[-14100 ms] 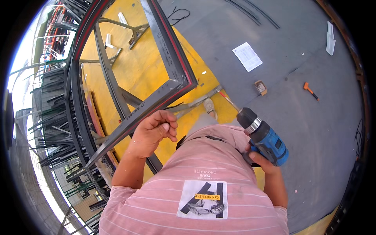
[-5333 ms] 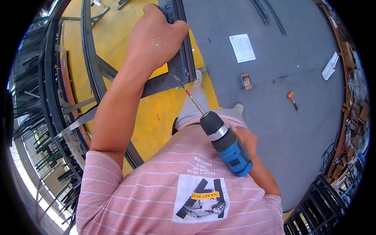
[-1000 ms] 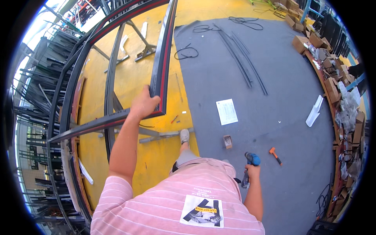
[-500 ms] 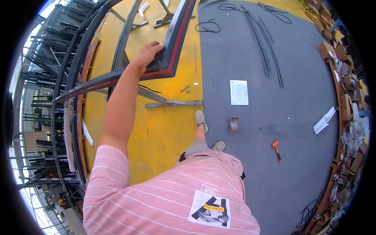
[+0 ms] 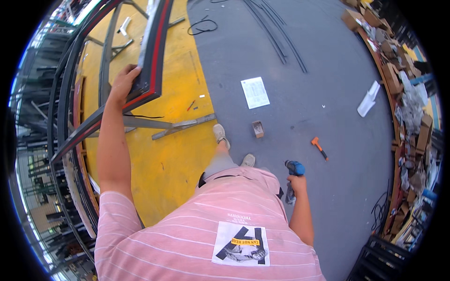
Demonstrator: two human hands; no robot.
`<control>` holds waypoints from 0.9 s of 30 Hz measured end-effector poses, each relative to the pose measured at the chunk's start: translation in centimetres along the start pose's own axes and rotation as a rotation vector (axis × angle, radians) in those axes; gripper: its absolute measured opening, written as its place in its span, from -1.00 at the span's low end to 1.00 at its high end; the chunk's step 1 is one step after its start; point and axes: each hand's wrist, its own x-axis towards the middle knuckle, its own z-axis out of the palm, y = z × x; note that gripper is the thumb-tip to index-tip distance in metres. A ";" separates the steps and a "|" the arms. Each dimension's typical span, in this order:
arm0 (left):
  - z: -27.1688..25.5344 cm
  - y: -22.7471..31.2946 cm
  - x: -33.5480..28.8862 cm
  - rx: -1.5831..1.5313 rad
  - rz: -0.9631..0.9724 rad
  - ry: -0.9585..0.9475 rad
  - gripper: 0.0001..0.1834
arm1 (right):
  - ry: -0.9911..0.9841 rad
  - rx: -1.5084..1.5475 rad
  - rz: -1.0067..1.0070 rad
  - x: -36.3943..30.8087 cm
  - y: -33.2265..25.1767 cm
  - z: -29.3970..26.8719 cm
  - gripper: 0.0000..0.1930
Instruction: The person uses a power drill to drive screws into the corners of a large metal frame, using an L-square to check the alignment before drilling each screw.
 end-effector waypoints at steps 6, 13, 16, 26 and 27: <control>2.6 0.2 -1.9 0.314 0.173 0.554 -0.67 | -0.044 -0.120 0.048 2.2 -0.8 3.2 -0.69; 16.3 1.7 -7.6 -0.037 0.764 0.203 -0.82 | -0.030 -0.479 0.106 7.3 -2.3 5.5 -0.57; 23.6 1.7 -5.2 0.037 0.587 -0.258 -0.81 | -0.101 -0.728 0.066 10.0 -5.3 3.4 -0.57; 25.4 -0.8 8.2 -0.002 -0.422 -0.239 -0.69 | -0.007 -0.828 0.116 19.5 -20.1 0.2 -0.61; 25.8 -3.6 8.4 -0.018 -0.489 -0.192 -0.69 | 0.001 -0.801 0.062 20.2 -22.9 0.9 -0.62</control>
